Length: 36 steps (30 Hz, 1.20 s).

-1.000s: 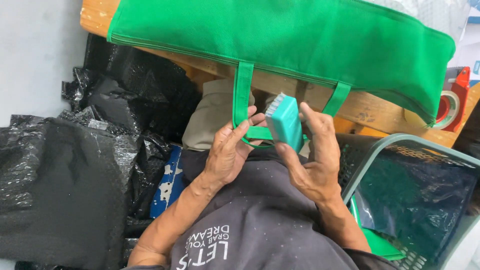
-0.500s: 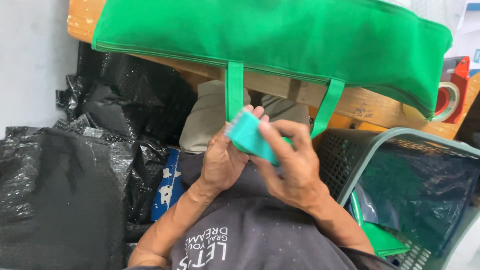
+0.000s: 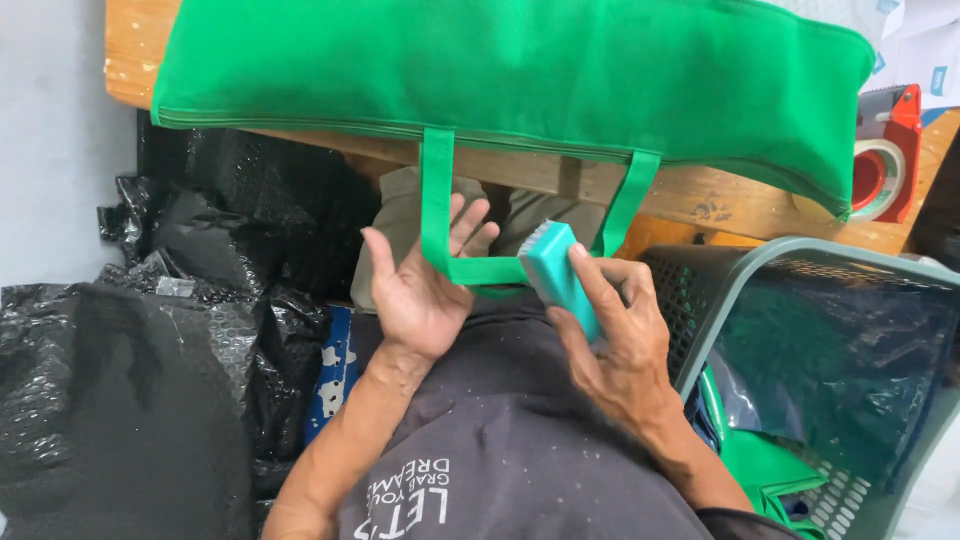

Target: Cleaning the plastic packaging of a pillow using a small cleaning block and flipping it to clean both sides.

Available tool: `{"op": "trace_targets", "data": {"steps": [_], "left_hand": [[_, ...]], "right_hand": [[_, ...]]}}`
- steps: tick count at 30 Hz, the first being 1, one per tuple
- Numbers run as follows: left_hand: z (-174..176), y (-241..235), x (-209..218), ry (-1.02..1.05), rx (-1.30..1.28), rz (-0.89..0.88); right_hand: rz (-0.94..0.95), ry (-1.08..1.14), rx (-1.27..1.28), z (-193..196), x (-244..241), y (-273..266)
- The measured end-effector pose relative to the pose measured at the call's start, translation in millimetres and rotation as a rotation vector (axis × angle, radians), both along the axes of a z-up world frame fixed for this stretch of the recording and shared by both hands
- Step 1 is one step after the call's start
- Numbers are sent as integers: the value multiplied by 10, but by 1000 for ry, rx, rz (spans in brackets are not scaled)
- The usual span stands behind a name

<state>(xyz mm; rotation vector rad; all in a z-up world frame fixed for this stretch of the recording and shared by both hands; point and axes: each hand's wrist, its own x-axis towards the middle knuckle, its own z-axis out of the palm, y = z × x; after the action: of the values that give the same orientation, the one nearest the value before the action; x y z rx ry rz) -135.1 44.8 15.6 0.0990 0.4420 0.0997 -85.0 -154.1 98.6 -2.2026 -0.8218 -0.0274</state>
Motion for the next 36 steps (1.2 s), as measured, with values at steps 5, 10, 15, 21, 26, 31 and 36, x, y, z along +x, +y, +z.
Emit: {"op": "trace_targets", "data": {"steps": [5,10,15,21,26,31,36], "left_hand": [[-5,-143,387,-104,-105,-302],[-80,-226,353,-305,-153,-591],[180,-178,345,-299,-30,-551],[-249,-62,123,-195,95,-334],[-263,-45,-52,-45,309,-160],[-120,-91,3,204,1888,352],[90,-441,585,-262,1915,-21]], "right_hand": [[25,-94,68,-58,-54,336],[11,-297,-95,-283,-39,331],[-45,-379,-124,-487,-105,-10],[-220,-179,268,-498,331,-537],[-327,251,680,-797,351,-596],[-389,338,646,-726,254,-377],[-338,50,459,-644,411,-460]]}}
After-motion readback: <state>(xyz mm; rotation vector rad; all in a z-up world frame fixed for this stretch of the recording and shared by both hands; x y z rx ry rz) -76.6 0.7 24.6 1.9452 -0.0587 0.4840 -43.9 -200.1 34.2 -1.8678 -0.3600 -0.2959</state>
